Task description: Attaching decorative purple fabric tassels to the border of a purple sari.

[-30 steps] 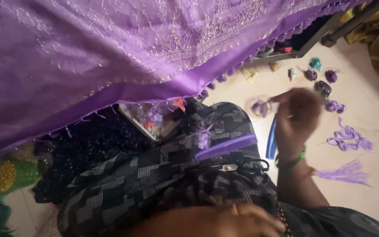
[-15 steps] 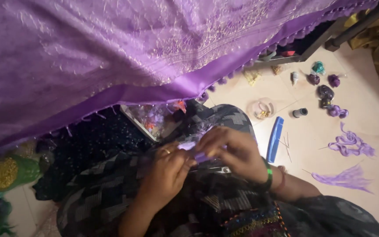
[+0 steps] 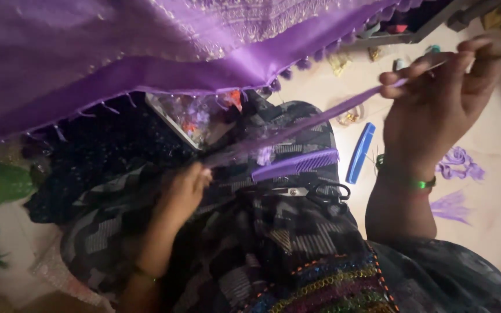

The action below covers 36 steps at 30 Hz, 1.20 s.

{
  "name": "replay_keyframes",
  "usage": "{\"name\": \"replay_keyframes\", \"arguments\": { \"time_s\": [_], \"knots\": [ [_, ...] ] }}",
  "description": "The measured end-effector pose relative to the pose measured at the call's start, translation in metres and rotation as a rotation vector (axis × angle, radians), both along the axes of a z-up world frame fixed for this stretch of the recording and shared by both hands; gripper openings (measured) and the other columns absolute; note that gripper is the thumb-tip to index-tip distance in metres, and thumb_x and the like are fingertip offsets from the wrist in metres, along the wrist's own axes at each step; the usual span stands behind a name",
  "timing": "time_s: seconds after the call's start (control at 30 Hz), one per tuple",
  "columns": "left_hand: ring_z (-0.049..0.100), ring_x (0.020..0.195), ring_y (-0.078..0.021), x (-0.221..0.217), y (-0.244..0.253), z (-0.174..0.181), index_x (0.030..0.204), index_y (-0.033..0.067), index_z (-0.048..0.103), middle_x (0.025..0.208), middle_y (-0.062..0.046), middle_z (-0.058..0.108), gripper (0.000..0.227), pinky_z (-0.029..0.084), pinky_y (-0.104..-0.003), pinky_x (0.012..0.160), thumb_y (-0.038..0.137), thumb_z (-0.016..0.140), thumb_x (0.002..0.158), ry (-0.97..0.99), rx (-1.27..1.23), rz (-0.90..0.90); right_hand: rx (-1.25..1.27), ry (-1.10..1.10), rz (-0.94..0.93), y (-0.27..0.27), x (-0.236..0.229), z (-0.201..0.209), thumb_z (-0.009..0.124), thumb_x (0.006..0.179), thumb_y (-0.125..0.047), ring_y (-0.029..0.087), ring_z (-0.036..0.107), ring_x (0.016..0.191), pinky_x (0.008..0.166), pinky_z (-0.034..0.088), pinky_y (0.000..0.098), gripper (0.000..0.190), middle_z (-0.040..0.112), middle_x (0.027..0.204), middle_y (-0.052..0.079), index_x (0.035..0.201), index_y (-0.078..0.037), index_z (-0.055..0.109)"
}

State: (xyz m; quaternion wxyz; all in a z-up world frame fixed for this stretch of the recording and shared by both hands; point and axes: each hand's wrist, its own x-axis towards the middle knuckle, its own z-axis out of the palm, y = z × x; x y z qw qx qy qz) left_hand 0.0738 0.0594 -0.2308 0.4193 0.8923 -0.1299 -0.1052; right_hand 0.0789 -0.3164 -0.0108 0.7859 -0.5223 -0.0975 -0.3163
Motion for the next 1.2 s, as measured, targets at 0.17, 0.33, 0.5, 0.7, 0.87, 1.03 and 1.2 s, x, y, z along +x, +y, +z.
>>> {"name": "replay_keyframes", "arguments": {
  "time_s": [0.17,0.33,0.5,0.7,0.87,1.03,1.2],
  "knots": [
    [0.064,0.117,-0.036,0.01,-0.016,0.105,0.124,0.0037,0.066,0.127,-0.017,0.067,0.033,0.052,-0.043,0.095,0.022,0.07,0.096,-0.31,-0.074,-0.043,-0.4,0.121,0.166,0.07,0.0,0.014,0.057,0.11,-0.01,0.027,0.075,0.086,0.067,0.064,0.0331,0.009,0.07,0.097,0.016,0.115,-0.003,0.053],
    [0.065,0.126,-0.0327,0.005,-0.044,0.189,0.129,0.0035,0.065,0.131,-0.015,0.068,0.036,0.054,-0.041,0.103,0.015,0.075,0.097,-0.426,-0.333,-0.144,-0.871,0.04,0.365,0.112,-0.007,0.029,0.066,0.096,0.005,0.024,0.069,0.096,0.082,0.061,0.0337,0.008,0.067,0.106,0.021,0.103,0.006,0.064],
    [0.075,0.104,-0.0196,0.013,-0.044,0.216,0.117,0.0075,0.073,0.113,-0.008,0.075,0.019,0.06,-0.032,0.09,0.008,0.076,0.098,-0.429,-0.464,-0.176,-0.598,0.062,0.471,0.113,-0.005,0.025,0.067,0.109,0.004,0.018,0.071,0.105,0.095,0.061,0.0296,0.005,0.069,0.111,0.015,0.11,0.007,0.062],
    [0.074,0.094,-0.0175,0.014,-0.034,0.226,0.109,0.0053,0.076,0.104,-0.007,0.074,0.009,0.059,-0.029,0.084,0.008,0.074,0.1,-0.407,-0.495,-0.09,-0.559,0.014,0.446,0.121,-0.003,0.024,0.065,0.111,0.004,0.019,0.072,0.102,0.095,0.063,0.0308,0.008,0.07,0.111,0.016,0.111,0.006,0.058],
    [0.072,0.096,-0.021,0.01,-0.029,0.226,0.104,0.0035,0.075,0.101,-0.008,0.076,0.014,0.056,-0.033,0.087,0.01,0.08,0.092,-0.585,-0.446,-0.118,-0.536,-0.021,0.389,0.132,-0.001,0.026,0.065,0.112,0.007,0.019,0.073,0.102,0.095,0.064,0.031,0.01,0.07,0.11,0.016,0.116,0.005,0.056],
    [0.073,0.095,-0.0199,0.013,-0.018,0.237,0.103,0.0023,0.074,0.1,-0.008,0.076,0.01,0.056,-0.034,0.086,0.008,0.078,0.096,-0.6,-0.454,-0.132,-0.752,-0.062,0.385,0.148,0.002,0.054,0.063,0.103,0.01,0.023,0.07,0.104,0.094,0.061,0.0337,0.011,0.067,0.111,0.021,0.112,0.008,0.057],
    [0.069,0.086,-0.0241,0.017,-0.011,0.248,0.095,0.0036,0.073,0.089,-0.009,0.074,0.006,0.05,-0.04,0.08,0.006,0.079,0.093,-0.777,-0.251,-0.168,-0.65,0.011,0.549,0.138,0.008,0.035,0.062,0.116,0.005,0.017,0.072,0.104,0.097,0.062,0.0287,0.008,0.07,0.112,0.016,0.115,0.005,0.054]
  ]
}}
